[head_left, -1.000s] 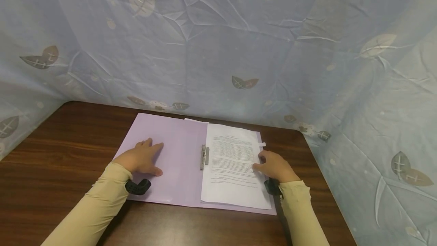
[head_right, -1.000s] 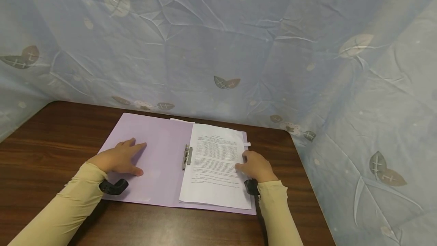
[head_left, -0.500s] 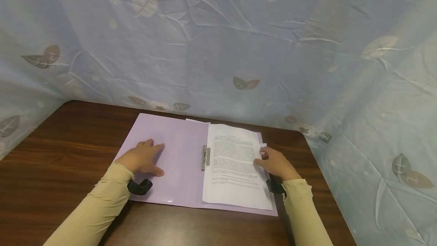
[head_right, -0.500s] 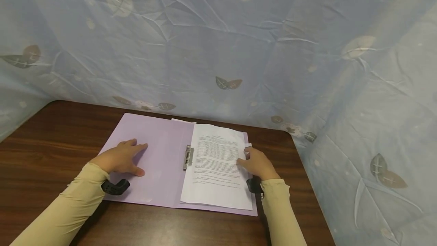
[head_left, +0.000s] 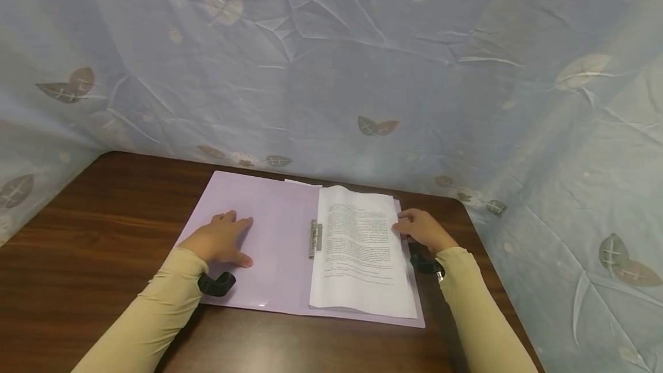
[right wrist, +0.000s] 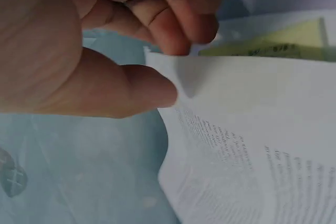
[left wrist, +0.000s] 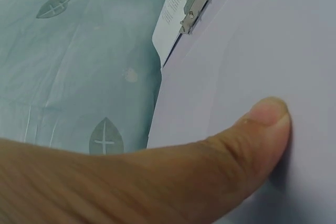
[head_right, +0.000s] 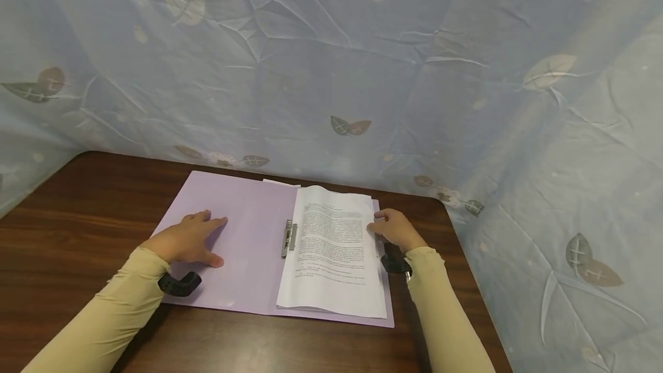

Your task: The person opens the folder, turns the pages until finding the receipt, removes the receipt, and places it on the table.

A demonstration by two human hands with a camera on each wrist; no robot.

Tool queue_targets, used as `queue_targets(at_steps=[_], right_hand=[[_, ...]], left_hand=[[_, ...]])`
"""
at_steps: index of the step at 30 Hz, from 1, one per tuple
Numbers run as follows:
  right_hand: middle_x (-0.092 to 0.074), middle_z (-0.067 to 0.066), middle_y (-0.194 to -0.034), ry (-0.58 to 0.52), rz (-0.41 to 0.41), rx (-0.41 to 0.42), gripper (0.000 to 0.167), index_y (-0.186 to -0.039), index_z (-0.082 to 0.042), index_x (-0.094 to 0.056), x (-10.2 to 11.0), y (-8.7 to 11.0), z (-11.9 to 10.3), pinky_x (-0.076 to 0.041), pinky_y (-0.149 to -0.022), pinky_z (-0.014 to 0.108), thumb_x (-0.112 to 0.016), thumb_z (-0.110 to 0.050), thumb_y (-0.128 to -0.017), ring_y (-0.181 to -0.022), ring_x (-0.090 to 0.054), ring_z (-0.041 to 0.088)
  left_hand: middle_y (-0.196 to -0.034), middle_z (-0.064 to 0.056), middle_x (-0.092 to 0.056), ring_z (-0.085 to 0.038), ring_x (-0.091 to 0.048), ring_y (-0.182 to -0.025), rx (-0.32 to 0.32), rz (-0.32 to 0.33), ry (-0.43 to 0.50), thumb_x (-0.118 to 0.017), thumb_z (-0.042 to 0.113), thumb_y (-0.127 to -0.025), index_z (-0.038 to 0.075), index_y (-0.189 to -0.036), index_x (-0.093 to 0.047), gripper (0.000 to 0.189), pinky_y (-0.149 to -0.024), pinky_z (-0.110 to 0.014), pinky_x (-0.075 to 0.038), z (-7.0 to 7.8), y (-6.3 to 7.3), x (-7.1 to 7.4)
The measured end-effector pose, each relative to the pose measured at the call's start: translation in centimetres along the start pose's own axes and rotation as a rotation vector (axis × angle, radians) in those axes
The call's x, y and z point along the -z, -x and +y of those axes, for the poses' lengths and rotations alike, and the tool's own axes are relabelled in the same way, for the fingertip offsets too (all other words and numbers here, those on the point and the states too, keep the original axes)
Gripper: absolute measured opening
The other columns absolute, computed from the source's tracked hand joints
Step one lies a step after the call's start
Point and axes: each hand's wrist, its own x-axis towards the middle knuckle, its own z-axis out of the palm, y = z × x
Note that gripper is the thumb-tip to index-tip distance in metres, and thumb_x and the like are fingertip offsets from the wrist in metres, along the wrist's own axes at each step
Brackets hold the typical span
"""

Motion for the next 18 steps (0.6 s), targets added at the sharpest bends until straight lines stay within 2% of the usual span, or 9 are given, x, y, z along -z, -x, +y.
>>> queue_targets(at_steps=[3, 7, 13, 18], right_hand=[[-0.069, 0.015, -0.116, -0.053, 0.003, 0.009, 0.043, -0.134, 0.002, -0.060, 0.3, -0.1, -0.2, -0.052, -0.090, 0.046, -0.065, -0.024, -0.100, -0.097, -0.064, 0.029], [-0.071, 0.011, -0.104, -0.098, 0.031, 0.077, 0.030, -0.120, 0.001, -0.067, 0.7, 0.2, -0.5, -0.052, -0.088, 0.047, -0.063, -0.024, -0.103, -0.089, -0.063, 0.025], [-0.070, 0.007, -0.091, -0.068, 0.040, 0.128, 0.028, -0.110, -0.002, -0.071, 1.3, 1.3, -1.4, -0.049, -0.072, 0.035, -0.063, -0.028, -0.103, -0.076, -0.059, 0.022], [-0.058, 0.007, -0.077, -0.066, 0.063, 0.162, 0.029, -0.106, -0.003, -0.071, 1.6, 2.3, -1.0, -0.044, -0.060, 0.031, -0.063, -0.030, -0.103, -0.064, -0.050, 0.019]], left_hand=[[-0.154, -0.042, -0.031, -0.065, -0.027, -0.142, 0.002, 0.000, -0.002, -0.089, 0.046, -0.077, -0.003, -0.152, -0.044, 0.100, -0.108, -0.075, -0.033, 0.1, 0.2, 0.1], [-0.153, -0.043, -0.032, -0.065, -0.028, -0.141, 0.001, -0.001, -0.008, -0.089, 0.045, -0.077, -0.004, -0.152, -0.044, 0.099, -0.107, -0.076, -0.034, 0.5, 0.2, 0.3], [-0.150, -0.043, -0.035, -0.065, -0.031, -0.139, 0.003, 0.002, -0.015, -0.089, 0.046, -0.077, -0.004, -0.151, -0.044, 0.100, -0.105, -0.075, -0.037, 0.9, 0.2, 0.3], [-0.149, -0.043, -0.035, -0.065, -0.031, -0.139, 0.008, -0.002, -0.005, -0.089, 0.046, -0.077, -0.005, -0.151, -0.044, 0.101, -0.105, -0.075, -0.037, 1.0, 0.2, 0.1]])
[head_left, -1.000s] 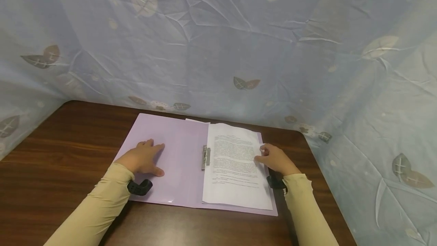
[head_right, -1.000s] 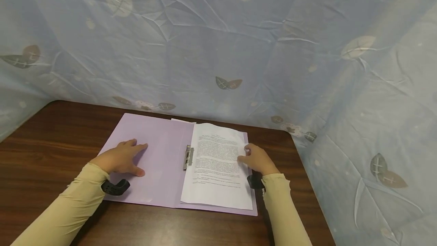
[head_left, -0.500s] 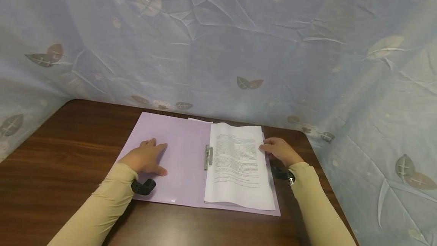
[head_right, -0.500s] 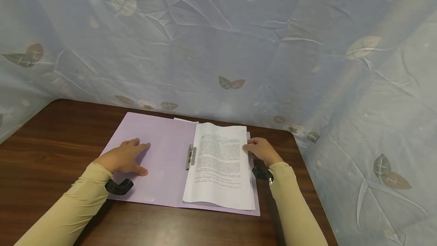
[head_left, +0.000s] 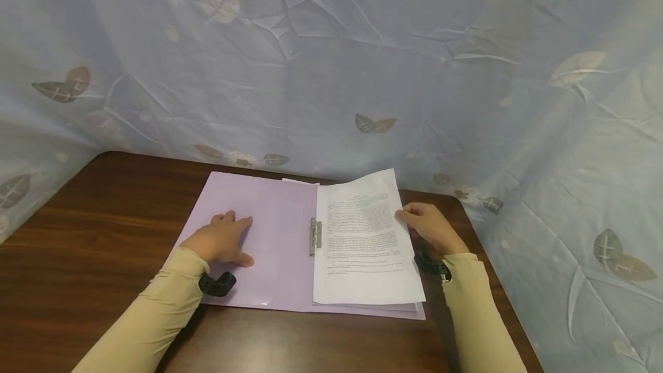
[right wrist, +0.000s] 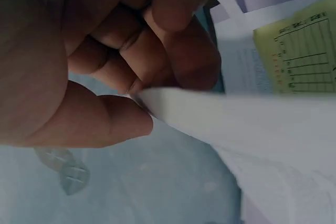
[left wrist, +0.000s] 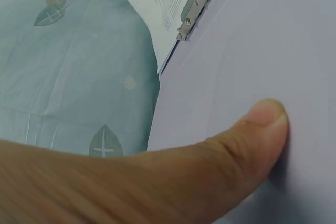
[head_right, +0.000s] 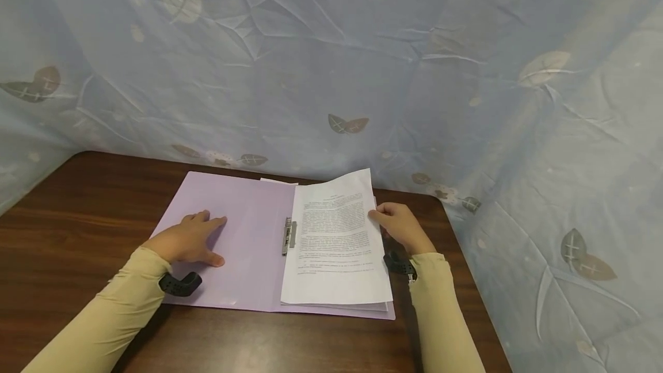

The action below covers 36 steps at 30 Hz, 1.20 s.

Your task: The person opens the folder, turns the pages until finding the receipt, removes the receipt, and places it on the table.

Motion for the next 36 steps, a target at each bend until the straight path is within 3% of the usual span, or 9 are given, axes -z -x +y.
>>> queue_targets(at_steps=[4, 10, 15, 22, 29, 33, 36], right_hand=[[-0.055, 0.006, -0.074, -0.070, -0.011, 0.049, 0.027, -0.099, -0.003, -0.070, 0.3, 0.9, 0.2, -0.045, -0.059, 0.030, -0.065, -0.029, -0.102, -0.064, -0.051, 0.018], [-0.069, 0.009, -0.090, -0.243, -0.112, 0.069, 0.025, -0.102, 0.003, -0.067, -0.1, 1.9, 0.1, -0.053, -0.062, 0.032, -0.063, -0.022, -0.103, -0.069, -0.059, 0.018], [-0.072, 0.010, -0.090, -0.229, -0.030, 0.088, 0.025, -0.101, 0.004, -0.066, -0.4, 2.1, -0.1, -0.050, -0.057, 0.028, -0.062, -0.020, -0.104, -0.066, -0.060, 0.015], [-0.070, 0.013, -0.092, -0.256, 0.039, 0.067, 0.023, -0.099, 0.006, -0.065, -0.6, 2.7, -0.5, -0.054, -0.059, 0.030, -0.063, -0.016, -0.103, -0.071, -0.064, 0.019], [-0.064, 0.008, -0.079, -0.216, 0.083, 0.055, 0.019, -0.094, 0.004, -0.065, -0.7, 2.7, -0.3, -0.044, -0.053, 0.027, -0.062, -0.013, -0.101, -0.063, -0.054, 0.016], [-0.061, 0.008, -0.077, -0.234, 0.090, 0.044, 0.017, -0.093, 0.005, -0.064, -0.7, 2.6, 0.0, -0.041, -0.051, 0.026, -0.061, -0.011, -0.101, -0.060, -0.051, 0.015], [-0.063, 0.009, -0.081, -0.256, 0.104, 0.025, 0.017, -0.093, 0.005, -0.063, -0.7, 2.5, 0.2, -0.043, -0.051, 0.026, -0.060, -0.010, -0.101, -0.062, -0.054, 0.015]], left_hand=[[-0.151, -0.044, -0.033, -0.065, -0.030, -0.140, 0.003, 0.002, 0.004, -0.089, 0.045, -0.077, -0.005, -0.152, -0.044, 0.101, -0.106, -0.076, -0.035, -0.2, -0.1, -0.3], [-0.150, -0.044, -0.034, -0.066, -0.030, -0.138, -0.003, 0.004, -0.002, -0.089, 0.047, -0.077, -0.006, -0.151, -0.044, 0.101, -0.106, -0.075, -0.035, -0.6, -0.2, -0.3], [-0.148, -0.043, -0.036, -0.066, -0.032, -0.138, -0.009, 0.006, 0.004, -0.089, 0.047, -0.077, -0.006, -0.151, -0.044, 0.101, -0.107, -0.074, -0.035, -0.8, -0.2, -0.4], [-0.145, -0.040, -0.042, -0.064, -0.036, -0.136, -0.010, 0.015, -0.010, -0.089, 0.048, -0.076, -0.004, -0.150, -0.046, 0.100, -0.106, -0.073, -0.038, -0.6, -0.3, -0.4], [-0.151, -0.043, -0.034, -0.067, -0.030, -0.139, -0.023, 0.020, 0.018, -0.088, 0.049, -0.077, -0.004, -0.155, -0.038, 0.107, -0.108, -0.075, -0.034, -0.8, 0.0, 0.1], [-0.152, -0.046, -0.029, -0.068, -0.024, -0.140, -0.039, 0.020, 0.024, -0.084, 0.038, -0.083, -0.005, -0.155, -0.036, 0.097, -0.110, -0.076, -0.030, -1.3, 0.0, 0.7], [-0.151, -0.048, -0.027, -0.069, -0.023, -0.139, -0.038, 0.026, 0.020, -0.086, 0.026, -0.081, -0.007, -0.153, -0.037, 0.094, -0.110, -0.076, -0.030, -1.6, 0.0, 1.2]])
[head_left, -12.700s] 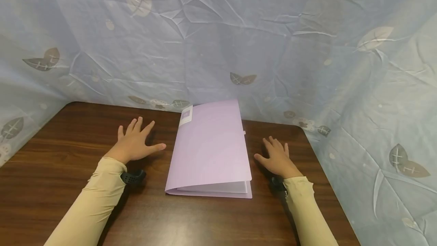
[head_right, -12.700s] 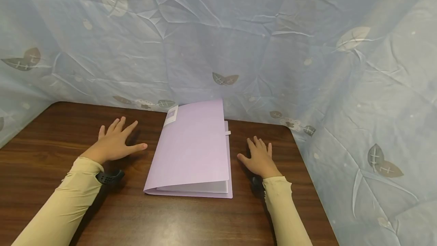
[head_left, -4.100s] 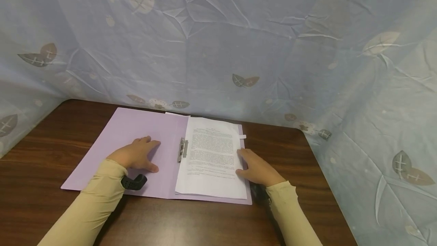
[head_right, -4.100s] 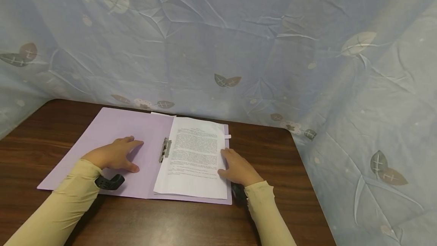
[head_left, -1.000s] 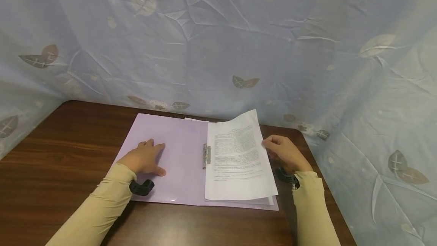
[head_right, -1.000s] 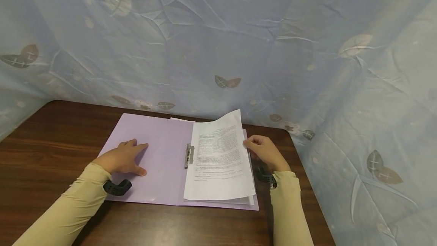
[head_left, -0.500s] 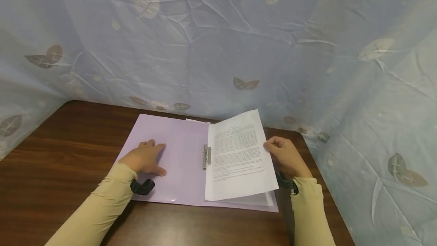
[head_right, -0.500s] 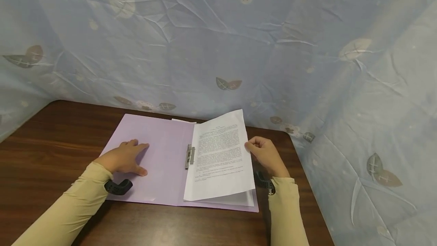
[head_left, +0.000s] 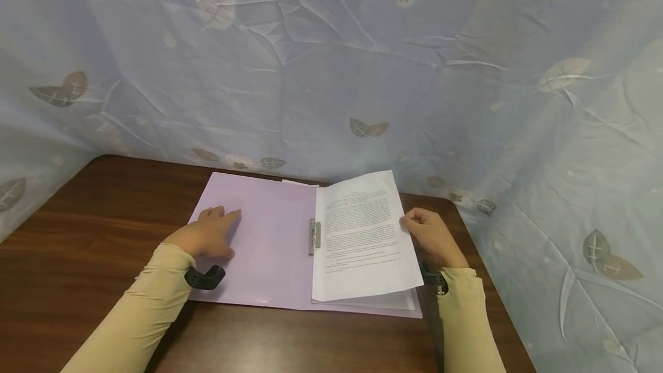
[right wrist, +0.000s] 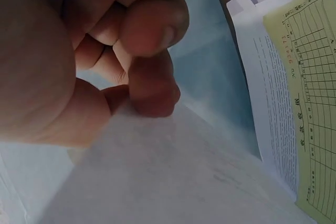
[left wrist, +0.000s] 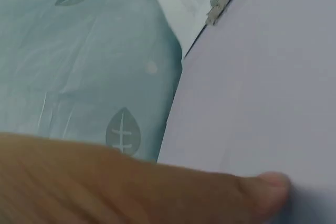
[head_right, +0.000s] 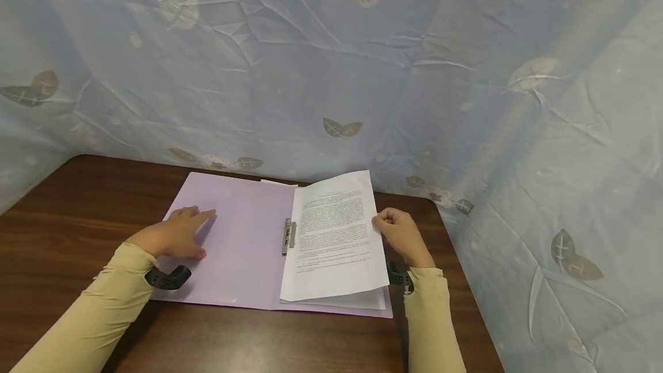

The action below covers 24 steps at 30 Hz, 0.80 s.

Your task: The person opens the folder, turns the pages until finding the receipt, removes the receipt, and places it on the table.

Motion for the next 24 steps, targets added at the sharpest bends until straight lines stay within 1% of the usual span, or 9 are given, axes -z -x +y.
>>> queue_targets(at_steps=[2, 4, 7, 10, 13, 17, 20, 24], right_hand=[[-0.064, 0.010, -0.082, 0.017, 0.011, -0.003, 0.017, -0.095, 0.006, -0.063, 0.0, -0.1, 0.1, -0.044, -0.052, 0.027, -0.060, -0.010, -0.101, -0.063, -0.055, 0.016], [-0.065, 0.010, -0.083, 0.044, 0.023, -0.008, 0.017, -0.096, 0.006, -0.064, 0.1, -0.1, 0.2, -0.045, -0.053, 0.027, -0.060, -0.010, -0.101, -0.064, -0.056, 0.016], [-0.066, 0.009, -0.082, 0.104, 0.036, -0.011, 0.017, -0.100, 0.007, -0.064, 0.4, -0.2, 0.3, -0.044, -0.053, 0.027, -0.060, -0.010, -0.101, -0.064, -0.055, 0.015], [-0.064, 0.006, -0.079, 0.152, 0.051, -0.026, 0.017, -0.101, 0.005, -0.065, 0.6, -0.2, 0.5, -0.038, -0.049, 0.026, -0.061, -0.011, -0.101, -0.059, -0.048, 0.012], [-0.060, 0.004, -0.075, 0.187, 0.058, -0.032, 0.017, -0.100, 0.004, -0.066, 0.8, -0.4, 0.9, -0.034, -0.047, 0.026, -0.062, -0.012, -0.100, -0.055, -0.042, 0.012], [-0.056, 0.005, -0.075, 0.229, 0.061, -0.033, 0.018, -0.099, 0.003, -0.067, 1.0, -0.5, 1.3, -0.035, -0.049, 0.027, -0.062, -0.014, -0.100, -0.057, -0.042, 0.014], [-0.056, 0.006, -0.078, 0.246, 0.051, -0.040, 0.020, -0.099, 0.003, -0.067, 1.2, -0.5, 1.4, -0.036, -0.050, 0.028, -0.062, -0.017, -0.101, -0.060, -0.044, 0.016], [-0.055, 0.005, -0.074, 0.203, 0.015, -0.073, 0.022, -0.098, 0.003, -0.066, 1.2, -0.4, 1.3, -0.036, -0.048, 0.028, -0.061, -0.018, -0.102, -0.059, -0.044, 0.015]], left_hand=[[-0.151, -0.048, -0.027, -0.069, -0.024, -0.139, 0.017, 0.003, 0.002, -0.089, 0.025, -0.078, -0.008, -0.153, -0.036, 0.098, -0.109, -0.076, -0.031, -0.3, 0.0, 0.2], [-0.150, -0.049, -0.027, -0.069, -0.025, -0.139, 0.032, 0.008, 0.009, -0.091, 0.027, -0.075, -0.009, -0.153, -0.036, 0.103, -0.109, -0.076, -0.032, -0.6, 0.1, 0.3], [-0.149, -0.048, -0.030, -0.068, -0.028, -0.138, 0.041, 0.014, 0.004, -0.093, 0.034, -0.074, -0.010, -0.151, -0.038, 0.104, -0.109, -0.074, -0.032, -0.9, 0.0, 0.4], [-0.149, -0.046, -0.033, -0.066, -0.030, -0.139, 0.037, 0.005, -0.007, -0.091, 0.038, -0.076, -0.010, -0.149, -0.043, 0.099, -0.111, -0.074, -0.031, -1.2, -0.1, 0.3], [-0.151, -0.045, -0.033, -0.065, -0.029, -0.140, 0.038, -0.013, 0.002, -0.090, 0.041, -0.078, -0.008, -0.148, -0.046, 0.096, -0.111, -0.074, -0.031, -1.4, -0.3, 0.2], [-0.152, -0.045, -0.032, -0.065, -0.030, -0.140, 0.043, -0.030, 0.013, -0.089, 0.043, -0.078, -0.007, -0.149, -0.045, 0.097, -0.110, -0.074, -0.032, -1.7, -0.6, 0.1], [-0.151, -0.044, -0.033, -0.064, -0.031, -0.140, 0.040, -0.028, 0.006, -0.089, 0.044, -0.078, -0.006, -0.150, -0.046, 0.098, -0.109, -0.074, -0.033, -1.9, -0.8, 0.0], [-0.152, -0.044, -0.032, -0.064, -0.031, -0.141, 0.052, -0.028, 0.013, -0.089, 0.045, -0.077, -0.006, -0.150, -0.045, 0.099, -0.109, -0.074, -0.033, -2.0, -0.8, -0.1]])
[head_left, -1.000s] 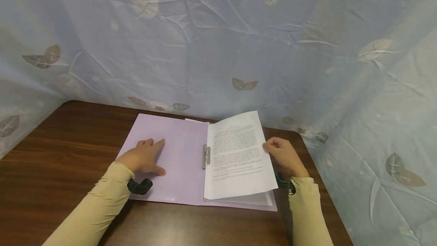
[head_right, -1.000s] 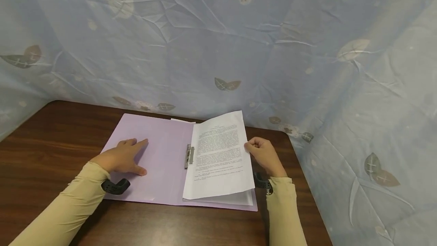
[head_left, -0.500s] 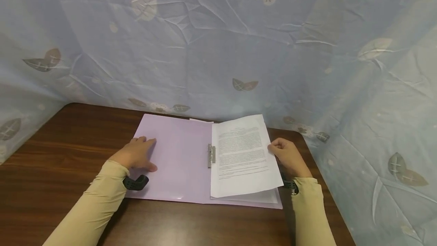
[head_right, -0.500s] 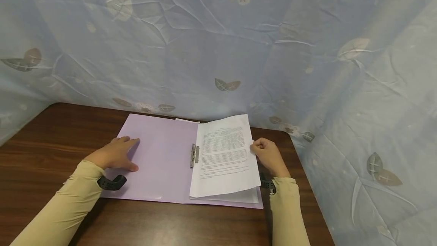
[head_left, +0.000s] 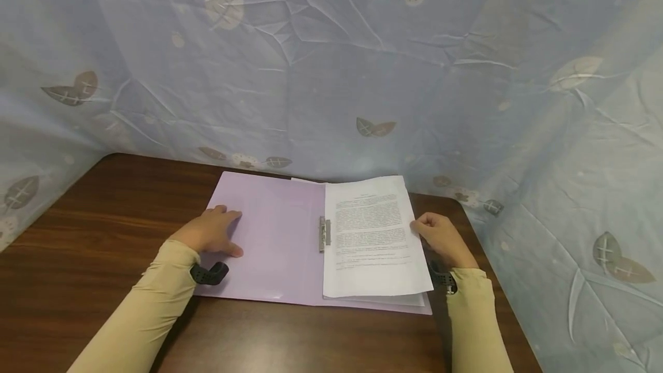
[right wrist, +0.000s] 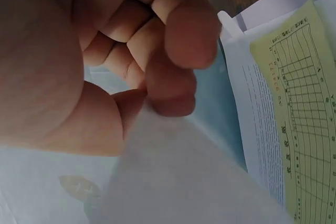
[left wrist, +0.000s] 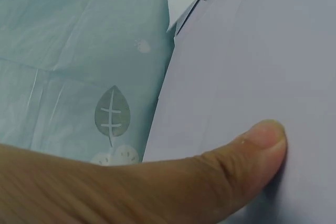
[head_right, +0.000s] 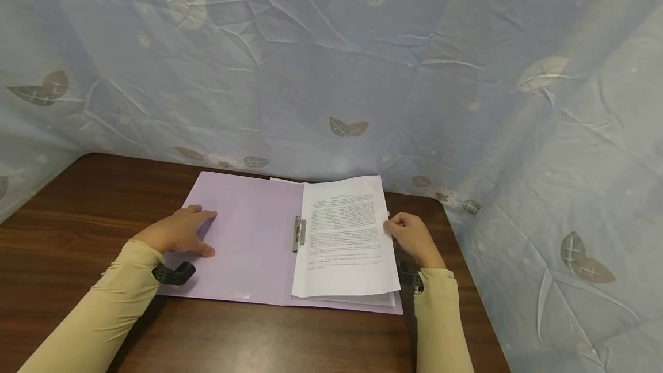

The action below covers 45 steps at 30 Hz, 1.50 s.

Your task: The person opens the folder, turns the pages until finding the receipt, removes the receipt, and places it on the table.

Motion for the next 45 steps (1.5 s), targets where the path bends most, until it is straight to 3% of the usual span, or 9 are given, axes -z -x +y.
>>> queue_targets(at_steps=[3, 15, 26, 31, 36, 39, 45], right_hand=[[-0.055, 0.003, -0.072, -0.043, -0.017, -0.012, 0.021, -0.098, 0.004, -0.065, 0.0, 0.1, 0.0, -0.036, -0.048, 0.027, -0.061, -0.016, -0.102, -0.057, -0.045, 0.013], [-0.060, 0.005, -0.075, -0.041, 0.028, 0.094, 0.021, -0.094, 0.004, -0.062, 0.2, 0.0, -1.5, -0.038, -0.052, 0.027, -0.062, -0.016, -0.101, -0.061, -0.048, 0.013], [-0.057, 0.008, -0.076, -0.033, 0.004, 0.167, 0.024, -0.097, 0.000, -0.065, 0.1, -0.6, -7.1, -0.041, -0.055, 0.029, -0.063, -0.023, -0.102, -0.064, -0.049, 0.019], [-0.060, 0.007, -0.073, -0.065, 0.019, 0.196, 0.019, -0.094, -0.001, -0.066, -1.3, -0.7, -10.3, -0.042, -0.055, 0.029, -0.064, -0.019, -0.099, -0.064, -0.052, 0.021], [-0.062, 0.007, -0.077, -0.022, 0.045, 0.247, 0.015, -0.092, -0.005, -0.067, -3.3, -0.9, -13.4, -0.049, -0.066, 0.035, -0.063, -0.019, -0.096, -0.071, -0.058, 0.027], [-0.065, 0.008, -0.079, -0.002, 0.054, 0.295, 0.014, -0.090, -0.006, -0.068, -4.9, -1.3, -15.2, -0.048, -0.064, 0.035, -0.063, -0.018, -0.095, -0.073, -0.061, 0.030], [-0.066, 0.005, -0.086, -0.006, 0.030, 0.339, 0.015, -0.091, -0.006, -0.069, -8.3, -1.5, -18.1, -0.051, -0.063, 0.031, -0.060, -0.017, -0.095, -0.073, -0.060, 0.022]], left_hand=[[-0.152, -0.044, -0.032, -0.064, -0.030, -0.141, 0.010, -0.003, 0.006, -0.089, 0.045, -0.077, -0.005, -0.150, -0.045, 0.099, -0.109, -0.074, -0.033, 0.2, 0.1, 0.1], [-0.154, -0.043, -0.031, -0.064, -0.029, -0.142, 0.022, -0.012, 0.005, -0.089, 0.045, -0.078, -0.005, -0.151, -0.044, 0.099, -0.110, -0.074, -0.032, 0.1, -0.3, 0.0], [-0.154, -0.043, -0.031, -0.063, -0.029, -0.142, 0.025, -0.010, 0.020, -0.089, 0.043, -0.078, -0.005, -0.151, -0.045, 0.099, -0.110, -0.074, -0.032, 0.5, -0.8, 0.3], [-0.155, -0.043, -0.030, -0.064, -0.027, -0.143, 0.027, -0.016, 0.030, -0.089, 0.043, -0.078, -0.005, -0.152, -0.044, 0.099, -0.110, -0.075, -0.031, 0.4, -1.0, 0.2], [-0.154, -0.043, -0.031, -0.064, -0.029, -0.142, 0.026, -0.010, 0.018, -0.089, 0.044, -0.078, -0.004, -0.152, -0.044, 0.099, -0.109, -0.075, -0.032, 0.2, -1.3, 0.2], [-0.153, -0.043, -0.032, -0.064, -0.031, -0.140, 0.022, -0.002, 0.007, -0.090, 0.045, -0.077, -0.005, -0.151, -0.045, 0.100, -0.108, -0.075, -0.034, 0.0, -1.3, 0.2], [-0.152, -0.043, -0.033, -0.065, -0.032, -0.140, 0.018, 0.004, 0.002, -0.090, 0.045, -0.077, -0.005, -0.150, -0.045, 0.099, -0.108, -0.075, -0.034, 0.0, -1.4, 0.2]])
